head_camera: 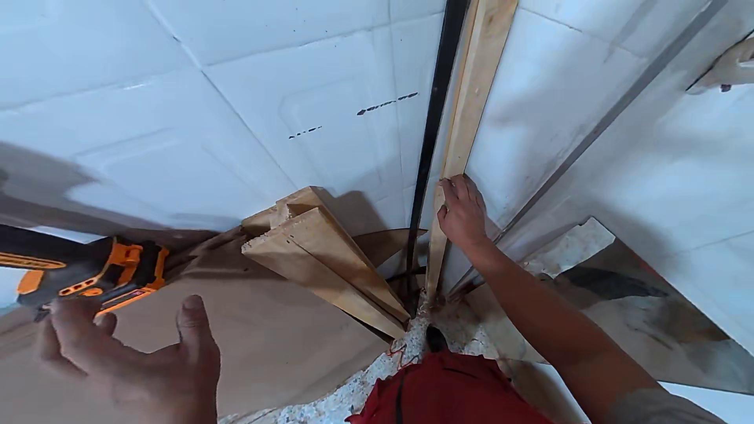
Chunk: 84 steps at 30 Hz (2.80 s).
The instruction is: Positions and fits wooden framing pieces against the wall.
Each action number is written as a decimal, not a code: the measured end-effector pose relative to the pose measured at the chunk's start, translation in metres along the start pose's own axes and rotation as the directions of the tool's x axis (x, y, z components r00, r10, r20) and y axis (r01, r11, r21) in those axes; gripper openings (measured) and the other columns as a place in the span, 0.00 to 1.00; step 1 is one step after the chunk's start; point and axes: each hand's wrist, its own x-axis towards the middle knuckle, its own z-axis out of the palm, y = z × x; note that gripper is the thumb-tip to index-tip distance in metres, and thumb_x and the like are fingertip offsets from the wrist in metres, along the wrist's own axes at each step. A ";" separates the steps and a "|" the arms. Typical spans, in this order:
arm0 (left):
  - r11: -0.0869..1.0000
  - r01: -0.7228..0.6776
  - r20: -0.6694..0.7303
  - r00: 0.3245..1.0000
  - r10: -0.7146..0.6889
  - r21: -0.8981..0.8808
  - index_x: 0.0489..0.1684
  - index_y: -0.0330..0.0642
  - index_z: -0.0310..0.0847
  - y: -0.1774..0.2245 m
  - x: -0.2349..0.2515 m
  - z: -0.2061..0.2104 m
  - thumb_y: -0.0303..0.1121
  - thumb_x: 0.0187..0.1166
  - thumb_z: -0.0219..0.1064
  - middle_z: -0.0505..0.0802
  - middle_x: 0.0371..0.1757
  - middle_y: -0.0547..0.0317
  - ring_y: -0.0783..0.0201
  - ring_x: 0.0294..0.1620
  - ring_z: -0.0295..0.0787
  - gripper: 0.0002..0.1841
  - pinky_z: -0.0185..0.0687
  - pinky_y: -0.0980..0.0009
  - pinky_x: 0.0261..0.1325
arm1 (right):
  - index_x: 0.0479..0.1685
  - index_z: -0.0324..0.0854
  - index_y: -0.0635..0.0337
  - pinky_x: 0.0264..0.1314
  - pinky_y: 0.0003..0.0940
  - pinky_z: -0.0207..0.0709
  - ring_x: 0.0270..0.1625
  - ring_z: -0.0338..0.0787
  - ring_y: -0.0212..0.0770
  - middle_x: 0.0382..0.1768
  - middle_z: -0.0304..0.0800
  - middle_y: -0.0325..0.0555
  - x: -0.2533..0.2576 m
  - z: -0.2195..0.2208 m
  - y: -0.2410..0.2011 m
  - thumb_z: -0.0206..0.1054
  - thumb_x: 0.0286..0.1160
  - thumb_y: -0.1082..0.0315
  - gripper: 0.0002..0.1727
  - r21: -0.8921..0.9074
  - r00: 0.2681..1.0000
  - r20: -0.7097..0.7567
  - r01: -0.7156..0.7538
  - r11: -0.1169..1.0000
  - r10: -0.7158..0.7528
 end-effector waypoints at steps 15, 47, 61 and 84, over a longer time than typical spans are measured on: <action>0.998 -0.063 0.180 0.982 0.061 0.005 0.85 0.25 0.61 0.033 -0.007 -0.001 0.44 0.78 0.70 0.65 0.83 0.17 0.31 0.77 0.75 0.40 0.80 0.49 0.73 | 0.91 0.60 0.61 0.83 0.57 0.65 0.91 0.61 0.54 0.95 0.49 0.46 0.000 -0.007 0.008 0.63 0.76 0.55 0.42 -0.034 0.981 -0.139 -0.138 0.990 0.132; 0.905 0.258 0.565 0.825 -0.024 -0.338 0.56 0.42 0.89 0.051 -0.018 0.068 0.48 0.71 0.76 0.96 0.48 0.64 0.70 0.47 0.95 0.22 0.94 0.64 0.56 | 0.62 0.84 0.56 0.58 0.44 0.88 0.50 0.93 0.36 0.47 0.93 0.43 -0.043 -0.066 -0.143 0.67 0.82 0.43 0.26 0.882 0.916 0.301 -0.161 0.443 -0.267; 0.746 0.173 0.608 0.709 0.359 -0.643 0.54 0.54 0.91 0.168 -0.005 0.073 0.47 0.74 0.78 0.99 0.42 0.65 0.64 0.39 0.98 0.15 0.99 0.66 0.42 | 0.56 0.83 0.56 0.57 0.36 0.90 0.48 0.93 0.32 0.43 0.92 0.38 -0.026 -0.123 0.001 0.57 0.90 0.53 0.17 0.996 0.887 -0.071 0.037 0.082 0.456; 0.668 0.321 0.703 0.560 0.438 -0.672 0.49 0.49 0.93 0.250 -0.026 0.191 0.41 0.74 0.79 0.98 0.41 0.64 0.65 0.39 0.98 0.11 0.98 0.66 0.47 | 0.78 0.74 0.48 0.64 0.45 0.87 0.61 0.90 0.35 0.61 0.90 0.41 -0.001 -0.079 0.037 0.53 0.93 0.49 0.23 0.871 0.947 0.075 -0.214 0.442 0.311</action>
